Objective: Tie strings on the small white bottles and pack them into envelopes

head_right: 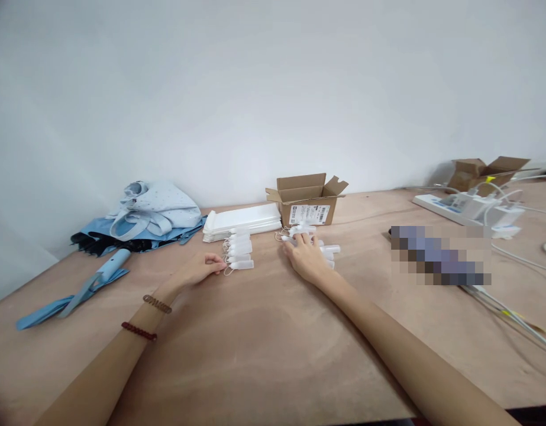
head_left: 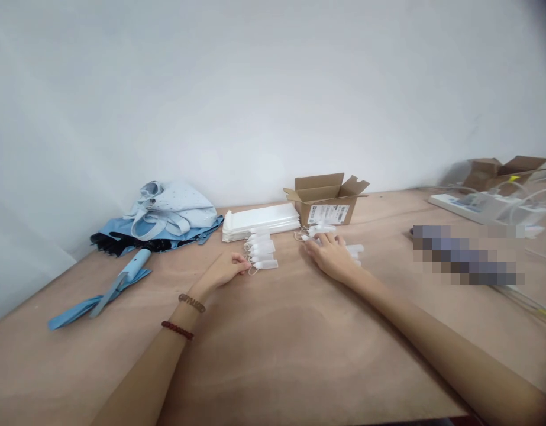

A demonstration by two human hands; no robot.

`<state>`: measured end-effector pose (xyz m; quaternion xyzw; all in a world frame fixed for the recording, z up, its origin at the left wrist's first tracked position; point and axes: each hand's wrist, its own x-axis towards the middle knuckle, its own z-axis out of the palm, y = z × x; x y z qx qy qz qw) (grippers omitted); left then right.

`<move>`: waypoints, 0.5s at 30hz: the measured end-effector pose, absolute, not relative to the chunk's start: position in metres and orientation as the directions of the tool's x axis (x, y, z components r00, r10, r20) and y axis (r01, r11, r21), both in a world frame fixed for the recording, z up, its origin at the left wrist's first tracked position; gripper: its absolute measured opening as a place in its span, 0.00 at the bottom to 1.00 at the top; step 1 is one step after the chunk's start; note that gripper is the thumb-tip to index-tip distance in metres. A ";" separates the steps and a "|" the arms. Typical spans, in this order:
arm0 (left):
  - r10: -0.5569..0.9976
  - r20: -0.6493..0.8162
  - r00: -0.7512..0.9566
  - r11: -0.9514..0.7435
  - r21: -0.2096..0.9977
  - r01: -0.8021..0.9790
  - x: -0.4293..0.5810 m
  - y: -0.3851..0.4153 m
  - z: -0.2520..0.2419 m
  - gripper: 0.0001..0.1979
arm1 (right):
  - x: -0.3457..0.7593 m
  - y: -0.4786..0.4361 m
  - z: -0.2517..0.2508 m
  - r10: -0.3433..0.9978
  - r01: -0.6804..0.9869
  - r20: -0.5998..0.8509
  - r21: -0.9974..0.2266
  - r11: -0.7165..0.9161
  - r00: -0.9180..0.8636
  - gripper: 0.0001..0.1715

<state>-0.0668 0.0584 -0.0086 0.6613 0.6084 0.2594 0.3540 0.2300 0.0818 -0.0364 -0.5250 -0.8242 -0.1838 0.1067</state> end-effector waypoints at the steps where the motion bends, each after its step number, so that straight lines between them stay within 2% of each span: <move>1: 0.989 -0.090 0.115 -0.002 0.776 0.630 -0.067 0.059 -0.008 0.15 | 0.230 0.081 -0.036 0.828 0.904 0.362 0.195 0.381 -0.428 0.20; 8: 1.000 0.000 0.011 -0.007 0.739 0.673 -0.065 0.061 -0.012 0.15 | 0.228 0.080 -0.030 0.818 0.883 0.331 0.199 0.426 -0.470 0.22; 15: 0.974 0.207 -0.091 -0.070 0.659 0.749 -0.055 0.059 -0.011 0.11 | 0.224 0.077 -0.029 0.827 0.878 0.297 0.199 0.436 -0.478 0.23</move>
